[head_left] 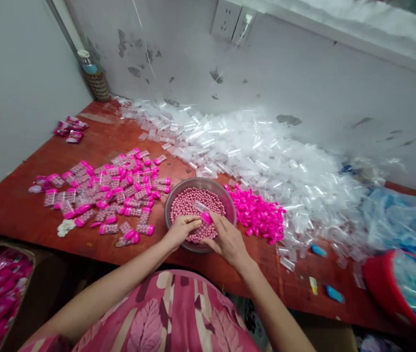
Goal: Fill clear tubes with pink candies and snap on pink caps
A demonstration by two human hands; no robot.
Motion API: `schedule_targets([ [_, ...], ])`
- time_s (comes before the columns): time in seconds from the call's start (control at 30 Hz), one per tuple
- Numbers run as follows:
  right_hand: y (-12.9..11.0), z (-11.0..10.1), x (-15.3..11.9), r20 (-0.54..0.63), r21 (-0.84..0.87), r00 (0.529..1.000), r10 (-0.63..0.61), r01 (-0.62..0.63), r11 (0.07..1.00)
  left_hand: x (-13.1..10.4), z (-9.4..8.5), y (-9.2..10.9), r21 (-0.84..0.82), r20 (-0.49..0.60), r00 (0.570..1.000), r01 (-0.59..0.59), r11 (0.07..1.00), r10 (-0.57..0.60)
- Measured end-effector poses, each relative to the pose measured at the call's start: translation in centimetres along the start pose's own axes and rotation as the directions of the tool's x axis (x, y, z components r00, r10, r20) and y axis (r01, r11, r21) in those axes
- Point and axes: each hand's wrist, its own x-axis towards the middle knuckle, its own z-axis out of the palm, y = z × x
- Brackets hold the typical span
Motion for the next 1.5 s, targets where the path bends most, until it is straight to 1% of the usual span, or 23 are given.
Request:
schedule_targets([
  [0.17,-0.5,1.6,0.3,-0.066,-0.081,0.994,0.087,-0.092,0.992,0.1,0.7,-0.3,-0.114,-0.013,0.998,0.058,0.992,-0.059],
  [0.3,-0.2,2.7,0.4,-0.125,-0.077,0.989,0.084,-0.094,0.993,0.2,0.6,-0.7,-0.163,-0.03,0.994,0.101,0.982,-0.107],
  [0.47,-0.1,3.6,0.6,-0.158,-0.031,0.982,0.104,-0.11,0.993,0.4,0.6,-1.0,-0.218,-0.025,0.989,0.139,0.966,-0.148],
  [0.53,-0.3,3.6,0.8,-0.142,0.011,0.982,0.124,-0.124,0.992,0.3,0.7,-1.0,-0.234,-0.023,0.989,0.135,0.963,-0.144],
  [0.6,-0.3,3.6,1.4,-0.087,0.08,0.989,0.121,-0.114,0.99,0.3,0.5,-0.8,-0.247,-0.049,0.99,0.113,0.962,-0.129],
  [0.67,0.2,3.6,2.3,-0.007,0.157,0.994,0.108,-0.106,0.982,0.4,-0.4,-0.4,-0.25,-0.118,0.989,0.062,0.966,-0.094],
  [0.7,0.7,3.7,2.8,0.029,0.183,0.993,0.116,-0.119,0.976,0.5,-1.2,-0.1,-0.245,-0.168,0.983,0.028,0.969,-0.071],
  [0.77,2.3,4.2,3.8,0.073,0.17,0.977,0.199,-0.209,0.963,0.8,-3.5,0.6,-0.207,-0.312,0.95,-0.058,0.977,-0.009],
  [0.8,3.2,4.7,4.3,0.086,0.129,0.961,0.261,-0.271,0.954,1.0,-5.0,0.9,-0.163,-0.395,0.918,-0.104,0.981,0.032],
  [0.87,5.0,6.1,5.2,0.121,0.0,0.921,0.371,-0.374,0.928,1.3,-8.1,1.3,0.007,-0.585,0.795,-0.192,0.981,0.16],
  [0.93,6.3,7.7,5.9,0.175,-0.138,0.882,0.436,-0.417,0.898,1.2,-10.5,1.3,0.217,-0.658,0.692,-0.204,0.954,0.298],
  [0.97,6.6,8.6,6.1,0.202,-0.187,0.868,0.453,-0.42,0.888,1.1,-11.2,1.2,0.31,-0.656,0.667,-0.189,0.932,0.353],
  [1.0,6.8,9.3,6.2,0.22,-0.219,0.858,0.463,-0.419,0.881,0.9,-11.4,1.1,0.392,-0.632,0.665,-0.17,0.904,0.399],
  [1.03,6.9,9.9,6.3,0.231,-0.234,0.853,0.468,-0.418,0.878,0.8,-11.2,0.9,0.464,-0.587,0.684,-0.154,0.872,0.434],
  [1.1,6.9,10.4,6.2,0.238,-0.239,0.852,0.467,-0.414,0.878,0.7,-9.8,0.5,0.6,-0.433,0.76,-0.158,0.784,0.484],
  [1.17,7.0,10.1,6.0,0.261,-0.204,0.853,0.452,-0.409,0.889,1.1,-7.6,0.1,0.713,-0.217,0.835,-0.218,0.666,0.505],
  [1.23,7.0,8.9,5.7,0.323,-0.073,0.866,0.381,-0.379,0.923,2.0,-5.4,-0.2,0.786,0.003,0.873,-0.303,0.539,0.487],
  [1.3,6.9,7.3,5.2,0.361,0.162,0.897,0.255,-0.329,0.93,2.9,-3.6,-0.4,0.817,0.155,0.893,-0.356,0.453,0.422],
  [1.33,6.7,6.5,5.0,0.347,0.292,0.915,0.203,-0.312,0.904,3.4,-3.0,-0.4,0.82,0.201,0.905,-0.365,0.441,0.375],
  [1.37,6.5,5.7,4.7,0.312,0.409,0.932,0.186,-0.308,0.859,3.7,-2.4,-0.4,0.817,0.229,0.918,-0.362,0.449,0.324],
  [1.4,6.3,5.0,4.4,0.27,0.516,0.942,0.201,-0.318,0.795,4.0,-1.9,-0.3,0.806,0.243,0.929,-0.353,0.475,0.278],
  [1.43,6.0,4.5,4.1,0.235,0.615,0.941,0.244,-0.338,0.712,4.1,-1.5,-0.1,0.79,0.244,0.939,-0.337,0.512,0.242],
  [1.5,5.6,3.9,3.5,0.22,0.768,0.908,0.355,-0.386,0.512,4.0,-0.8,0.1,0.747,0.219,0.952,-0.305,0.591,0.214],
])
